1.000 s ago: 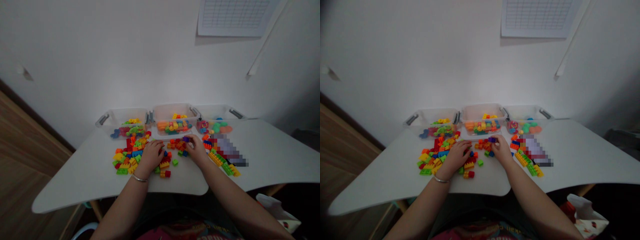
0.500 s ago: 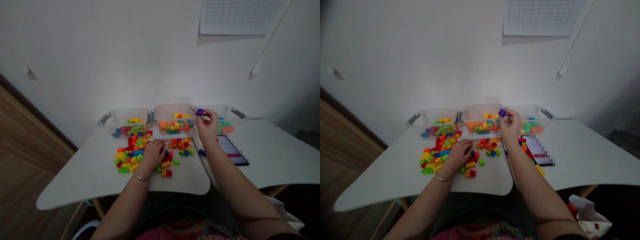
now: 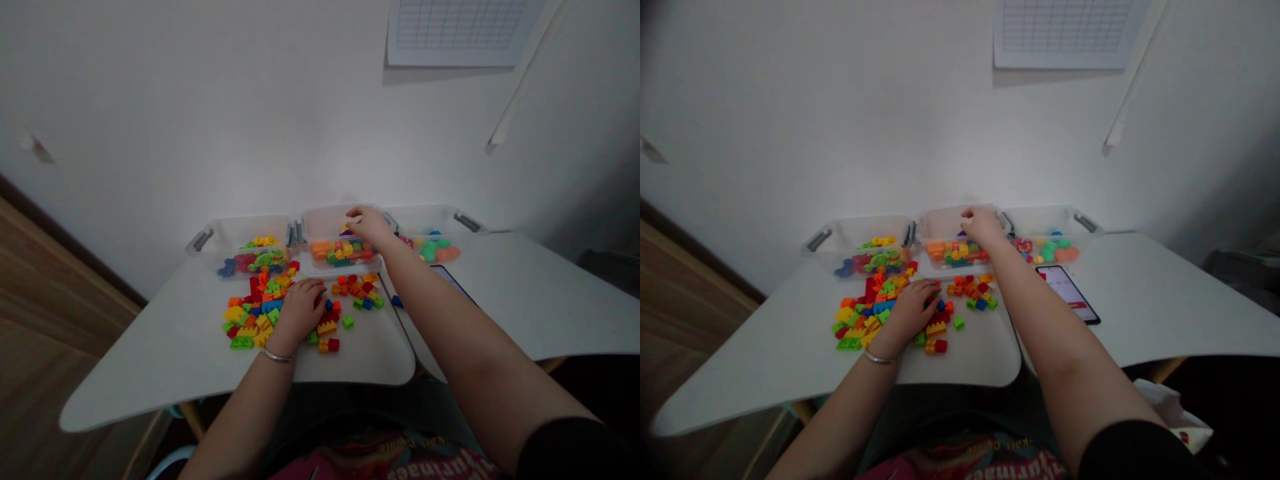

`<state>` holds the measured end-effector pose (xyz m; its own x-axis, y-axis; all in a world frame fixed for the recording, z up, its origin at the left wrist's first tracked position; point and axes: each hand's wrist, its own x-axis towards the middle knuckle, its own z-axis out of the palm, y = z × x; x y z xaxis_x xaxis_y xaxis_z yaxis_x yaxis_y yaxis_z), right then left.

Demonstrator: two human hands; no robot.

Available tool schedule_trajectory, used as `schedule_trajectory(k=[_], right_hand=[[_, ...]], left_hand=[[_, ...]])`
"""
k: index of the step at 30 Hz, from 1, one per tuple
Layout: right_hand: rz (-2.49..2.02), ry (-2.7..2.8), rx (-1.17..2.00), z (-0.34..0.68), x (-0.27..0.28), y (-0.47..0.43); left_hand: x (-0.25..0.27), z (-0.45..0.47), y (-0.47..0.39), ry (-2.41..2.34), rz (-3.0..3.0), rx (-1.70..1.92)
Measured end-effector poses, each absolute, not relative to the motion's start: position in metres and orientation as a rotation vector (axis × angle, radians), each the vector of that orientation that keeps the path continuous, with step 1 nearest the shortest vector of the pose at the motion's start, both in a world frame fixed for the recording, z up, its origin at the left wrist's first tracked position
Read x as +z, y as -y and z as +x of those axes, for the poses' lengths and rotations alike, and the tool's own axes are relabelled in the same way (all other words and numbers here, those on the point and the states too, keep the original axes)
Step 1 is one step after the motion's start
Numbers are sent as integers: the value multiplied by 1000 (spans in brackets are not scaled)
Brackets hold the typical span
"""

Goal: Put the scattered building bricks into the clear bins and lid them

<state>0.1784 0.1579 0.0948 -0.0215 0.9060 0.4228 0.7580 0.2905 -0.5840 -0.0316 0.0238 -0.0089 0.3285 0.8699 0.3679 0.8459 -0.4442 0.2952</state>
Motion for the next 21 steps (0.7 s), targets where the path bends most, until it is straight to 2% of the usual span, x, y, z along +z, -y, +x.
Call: schedule_trajectory(k=[5,12,16,21], right_hand=[[-1301,1683,291,187,94,-149],[-996,1510,555,205,84,-118],[-1140,1608,472,224,77,-74],[-1538,1939,280,252,52,-24]], left_hand=[[-7,-31,-23,-1615,2521,765],[-7,-30,-22,-1629,2517,755],[-5,-30,-21,-1622,2541,748],[-4,-29,-19,-1625,2542,762]])
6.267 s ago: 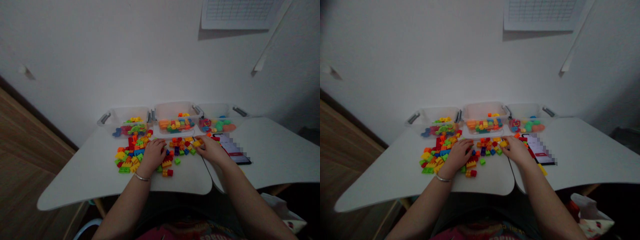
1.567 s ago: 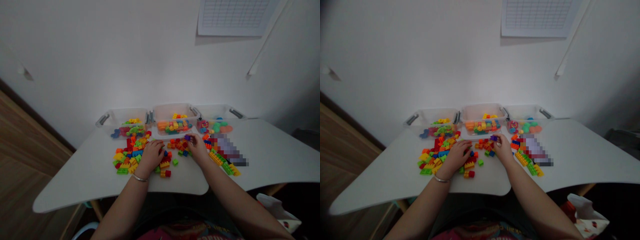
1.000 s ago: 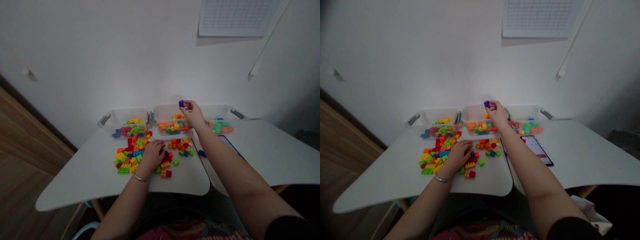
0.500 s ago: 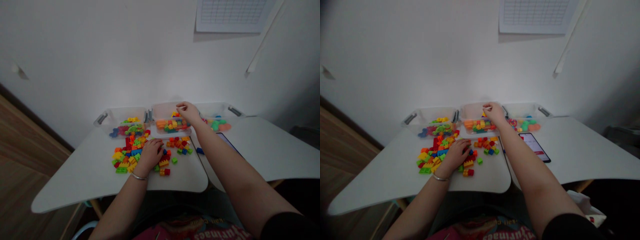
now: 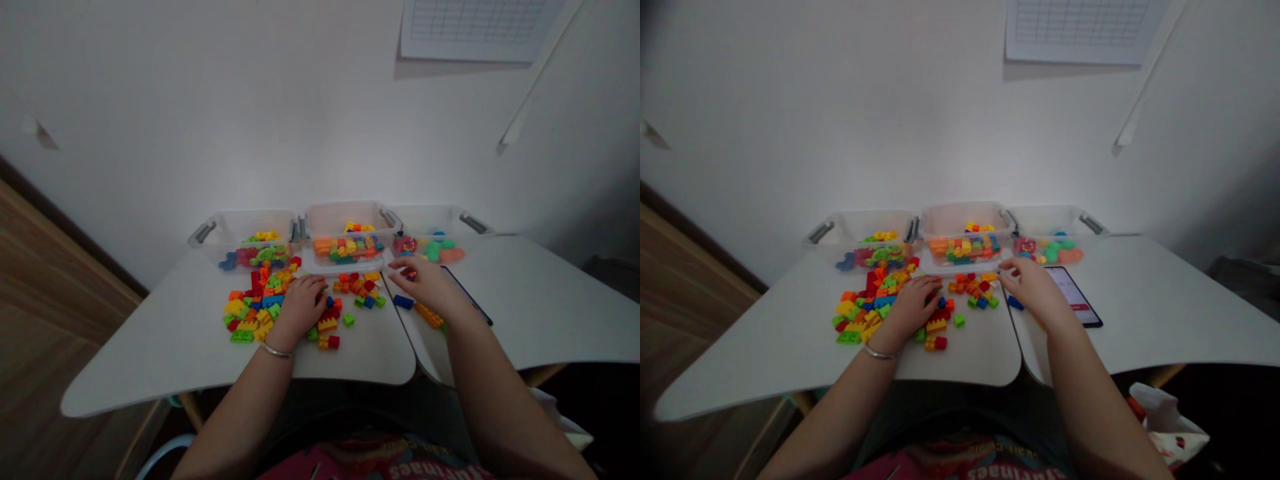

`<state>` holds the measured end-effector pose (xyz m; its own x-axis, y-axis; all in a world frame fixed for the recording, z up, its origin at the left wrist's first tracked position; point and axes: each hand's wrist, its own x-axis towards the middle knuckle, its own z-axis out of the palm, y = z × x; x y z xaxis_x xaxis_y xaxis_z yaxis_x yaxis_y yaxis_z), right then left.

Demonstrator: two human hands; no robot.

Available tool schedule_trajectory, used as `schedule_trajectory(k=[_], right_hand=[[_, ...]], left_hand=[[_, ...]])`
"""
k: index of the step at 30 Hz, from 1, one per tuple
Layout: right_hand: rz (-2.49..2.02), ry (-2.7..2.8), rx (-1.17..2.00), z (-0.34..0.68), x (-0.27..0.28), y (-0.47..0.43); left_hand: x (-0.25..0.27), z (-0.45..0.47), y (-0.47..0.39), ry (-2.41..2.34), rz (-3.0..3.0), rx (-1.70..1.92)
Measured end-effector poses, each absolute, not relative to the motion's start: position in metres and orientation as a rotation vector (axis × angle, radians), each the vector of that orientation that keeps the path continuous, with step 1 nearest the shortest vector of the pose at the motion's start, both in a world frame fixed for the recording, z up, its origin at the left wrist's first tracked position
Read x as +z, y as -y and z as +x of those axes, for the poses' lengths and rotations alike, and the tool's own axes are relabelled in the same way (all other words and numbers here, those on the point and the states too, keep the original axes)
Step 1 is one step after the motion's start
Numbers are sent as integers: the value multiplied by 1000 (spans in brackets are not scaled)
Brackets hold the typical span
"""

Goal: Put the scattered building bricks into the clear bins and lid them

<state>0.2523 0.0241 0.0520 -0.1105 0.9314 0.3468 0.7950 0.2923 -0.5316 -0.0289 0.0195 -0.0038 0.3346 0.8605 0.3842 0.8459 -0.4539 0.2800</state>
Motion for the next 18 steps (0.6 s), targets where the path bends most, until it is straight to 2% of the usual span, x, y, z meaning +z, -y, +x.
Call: schedule_trajectory(k=[3,6,14,18], right_hand=[[-1747,2038,-26,261,27,-8],[-1841,2144,-188,263,8,-1],[-1889,2187,-305,247,8,-3],[-1786,2147,-171,226,16,-2]], left_hand=[[-4,-29,-20,-1631,2534,755],[-5,-29,-20,-1635,2536,752],[-5,-29,-21,-1629,2540,753],[-5,-29,-20,-1632,2533,749]])
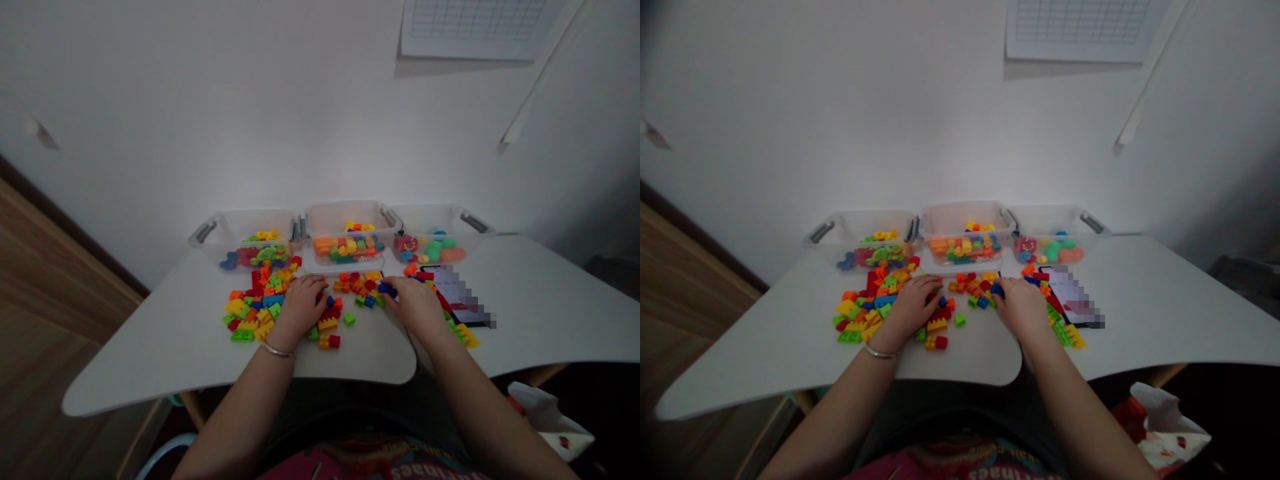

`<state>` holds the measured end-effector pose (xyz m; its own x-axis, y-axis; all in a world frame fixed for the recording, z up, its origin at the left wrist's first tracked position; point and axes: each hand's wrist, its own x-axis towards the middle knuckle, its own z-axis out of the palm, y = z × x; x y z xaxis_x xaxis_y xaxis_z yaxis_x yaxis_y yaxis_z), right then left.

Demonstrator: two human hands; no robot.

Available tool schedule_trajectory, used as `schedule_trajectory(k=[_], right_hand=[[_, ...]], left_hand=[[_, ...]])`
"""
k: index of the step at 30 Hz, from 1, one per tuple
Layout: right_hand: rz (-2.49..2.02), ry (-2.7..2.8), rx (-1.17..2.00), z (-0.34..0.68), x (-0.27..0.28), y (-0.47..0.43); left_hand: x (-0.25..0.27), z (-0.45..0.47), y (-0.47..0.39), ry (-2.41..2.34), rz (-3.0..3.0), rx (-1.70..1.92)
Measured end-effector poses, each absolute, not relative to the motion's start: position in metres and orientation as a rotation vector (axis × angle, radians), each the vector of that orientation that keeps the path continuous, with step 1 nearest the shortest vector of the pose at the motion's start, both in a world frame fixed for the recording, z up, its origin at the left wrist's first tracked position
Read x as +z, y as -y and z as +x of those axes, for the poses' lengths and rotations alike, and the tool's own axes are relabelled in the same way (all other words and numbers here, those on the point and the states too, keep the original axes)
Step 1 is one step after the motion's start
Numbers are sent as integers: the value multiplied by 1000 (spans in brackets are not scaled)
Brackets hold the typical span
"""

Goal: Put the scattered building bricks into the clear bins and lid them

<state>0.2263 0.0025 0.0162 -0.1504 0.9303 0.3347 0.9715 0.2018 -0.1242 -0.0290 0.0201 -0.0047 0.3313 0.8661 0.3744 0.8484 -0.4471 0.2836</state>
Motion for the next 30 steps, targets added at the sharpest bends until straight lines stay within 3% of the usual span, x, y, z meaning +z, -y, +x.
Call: schedule_trajectory(k=[5,16,25,30], right_hand=[[-1555,2195,53,189,16,1],[-1368,2232,102,177,2,-6],[-1819,1871,-339,249,-2,-27],[-1993,1829,-384,273,-28,-45]], left_hand=[[-4,-29,-20,-1619,2534,755],[-5,-30,-21,-1618,2536,763],[-7,-30,-21,-1630,2510,756],[-5,-30,-21,-1636,2511,738]])
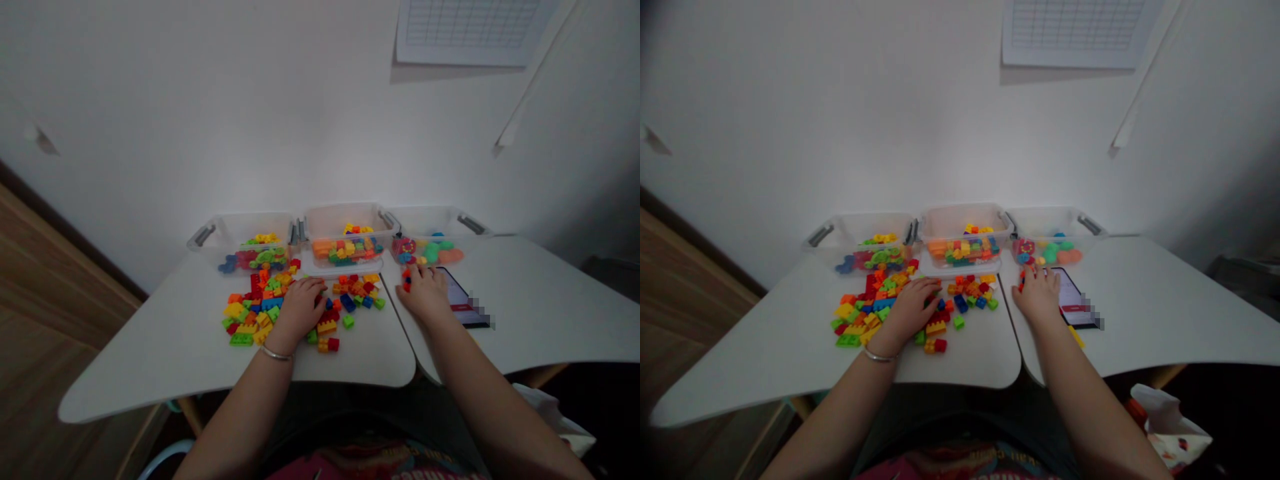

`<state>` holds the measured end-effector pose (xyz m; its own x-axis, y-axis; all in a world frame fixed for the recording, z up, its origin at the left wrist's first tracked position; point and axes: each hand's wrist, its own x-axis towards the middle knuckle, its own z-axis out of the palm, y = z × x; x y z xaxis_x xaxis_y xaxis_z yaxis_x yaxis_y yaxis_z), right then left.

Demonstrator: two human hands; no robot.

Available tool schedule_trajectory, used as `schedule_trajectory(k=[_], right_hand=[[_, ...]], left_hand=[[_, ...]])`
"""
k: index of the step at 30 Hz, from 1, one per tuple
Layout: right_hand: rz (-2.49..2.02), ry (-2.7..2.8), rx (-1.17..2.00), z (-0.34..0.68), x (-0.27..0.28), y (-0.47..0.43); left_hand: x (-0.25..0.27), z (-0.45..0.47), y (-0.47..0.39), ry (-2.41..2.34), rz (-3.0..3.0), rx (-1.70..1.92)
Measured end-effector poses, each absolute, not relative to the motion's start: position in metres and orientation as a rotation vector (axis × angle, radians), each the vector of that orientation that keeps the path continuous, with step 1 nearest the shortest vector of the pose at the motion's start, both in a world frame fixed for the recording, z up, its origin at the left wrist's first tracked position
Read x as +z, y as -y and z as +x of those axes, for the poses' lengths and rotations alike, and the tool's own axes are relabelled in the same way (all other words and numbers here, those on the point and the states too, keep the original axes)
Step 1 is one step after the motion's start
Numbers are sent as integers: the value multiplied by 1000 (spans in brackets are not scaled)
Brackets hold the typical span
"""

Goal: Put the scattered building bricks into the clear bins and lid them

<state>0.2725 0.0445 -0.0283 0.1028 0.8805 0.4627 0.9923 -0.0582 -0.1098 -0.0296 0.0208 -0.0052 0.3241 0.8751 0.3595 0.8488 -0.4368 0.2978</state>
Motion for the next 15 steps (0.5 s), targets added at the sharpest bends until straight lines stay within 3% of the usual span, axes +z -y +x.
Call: schedule_trajectory(k=[15], right_hand=[[-2040,1962,-164,254,-27,-61]], left_hand=[[-7,-30,-21,-1633,2511,740]])
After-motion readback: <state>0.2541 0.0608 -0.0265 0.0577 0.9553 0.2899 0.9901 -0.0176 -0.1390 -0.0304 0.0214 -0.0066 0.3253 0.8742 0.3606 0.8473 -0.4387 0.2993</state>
